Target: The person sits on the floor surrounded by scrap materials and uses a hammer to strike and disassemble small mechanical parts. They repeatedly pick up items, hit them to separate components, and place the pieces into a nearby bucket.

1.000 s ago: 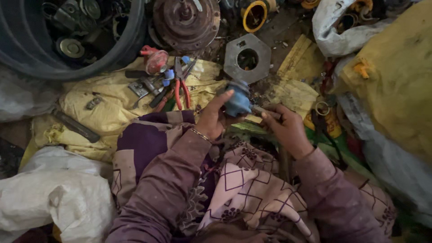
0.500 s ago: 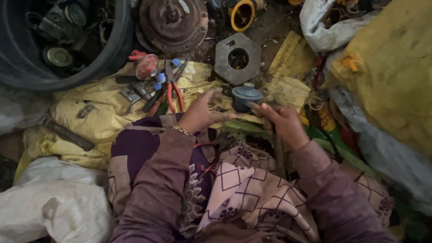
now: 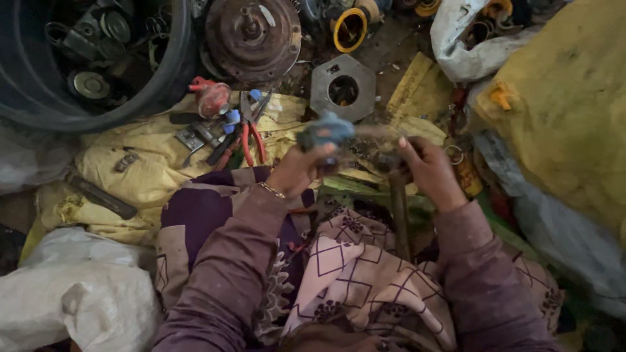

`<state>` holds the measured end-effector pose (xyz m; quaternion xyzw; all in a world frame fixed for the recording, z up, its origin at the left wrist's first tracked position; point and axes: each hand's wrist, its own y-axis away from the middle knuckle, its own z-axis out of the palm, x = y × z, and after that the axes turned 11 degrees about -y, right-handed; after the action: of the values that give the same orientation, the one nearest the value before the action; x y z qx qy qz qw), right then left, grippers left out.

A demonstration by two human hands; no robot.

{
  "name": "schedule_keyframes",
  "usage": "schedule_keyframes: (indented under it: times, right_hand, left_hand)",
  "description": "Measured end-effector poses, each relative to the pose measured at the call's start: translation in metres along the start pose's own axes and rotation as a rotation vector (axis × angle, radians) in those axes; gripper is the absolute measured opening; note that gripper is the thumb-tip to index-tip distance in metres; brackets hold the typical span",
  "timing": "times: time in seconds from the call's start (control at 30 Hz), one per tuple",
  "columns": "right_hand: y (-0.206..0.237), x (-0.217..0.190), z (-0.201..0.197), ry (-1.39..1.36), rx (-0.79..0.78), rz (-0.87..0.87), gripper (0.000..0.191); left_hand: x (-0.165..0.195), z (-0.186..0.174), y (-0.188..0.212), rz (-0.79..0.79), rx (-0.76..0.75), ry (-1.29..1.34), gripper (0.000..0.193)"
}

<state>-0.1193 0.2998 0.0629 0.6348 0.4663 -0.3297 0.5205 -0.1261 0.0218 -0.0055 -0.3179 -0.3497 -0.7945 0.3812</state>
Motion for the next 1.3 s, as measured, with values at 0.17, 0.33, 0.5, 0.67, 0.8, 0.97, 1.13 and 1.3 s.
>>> schedule_keyframes:
  times: [0.17,0.33,0.5,0.67,0.8,0.97,1.13,1.3]
  right_hand:
    - [-0.014,0.037,-0.034,0.804,0.008,0.237,0.062]
    - [-0.050,0.136,-0.015,0.949,-0.415,0.114,0.058]
    - [-0.049,0.178,0.000,0.871,-0.280,-0.167,0.055]
    - [-0.024,0.163,0.002,-0.048,-0.106,0.422,0.039]
    - [-0.008,0.134,0.026,-0.737,0.091,0.592,0.025]
    - [0.004,0.087,0.006,-1.200,-0.182,0.636,0.017]
    - [0.035,0.021,0.009,-0.351,-0.046,0.005,0.066]
    - [0.029,-0.032,0.022,-0.077,0.127,-0.540,0.051]
  left_hand:
    - [-0.027,-0.033,-0.033,0.206,0.198,0.245,0.040]
    - [-0.066,-0.048,-0.067,0.153,0.446,0.117,0.033]
    - [-0.070,-0.051,-0.066,0.170,0.433,0.152,0.035]
    - [-0.065,-0.049,-0.060,0.109,0.402,0.295,0.044]
    - [-0.073,-0.052,-0.064,-0.111,0.426,0.336,0.050]
    - [-0.074,-0.055,-0.066,-0.230,0.449,0.274,0.054]
    - [-0.068,-0.049,-0.059,-0.272,0.474,0.224,0.048]
    - [-0.078,-0.052,-0.061,-0.103,0.463,0.279,0.043]
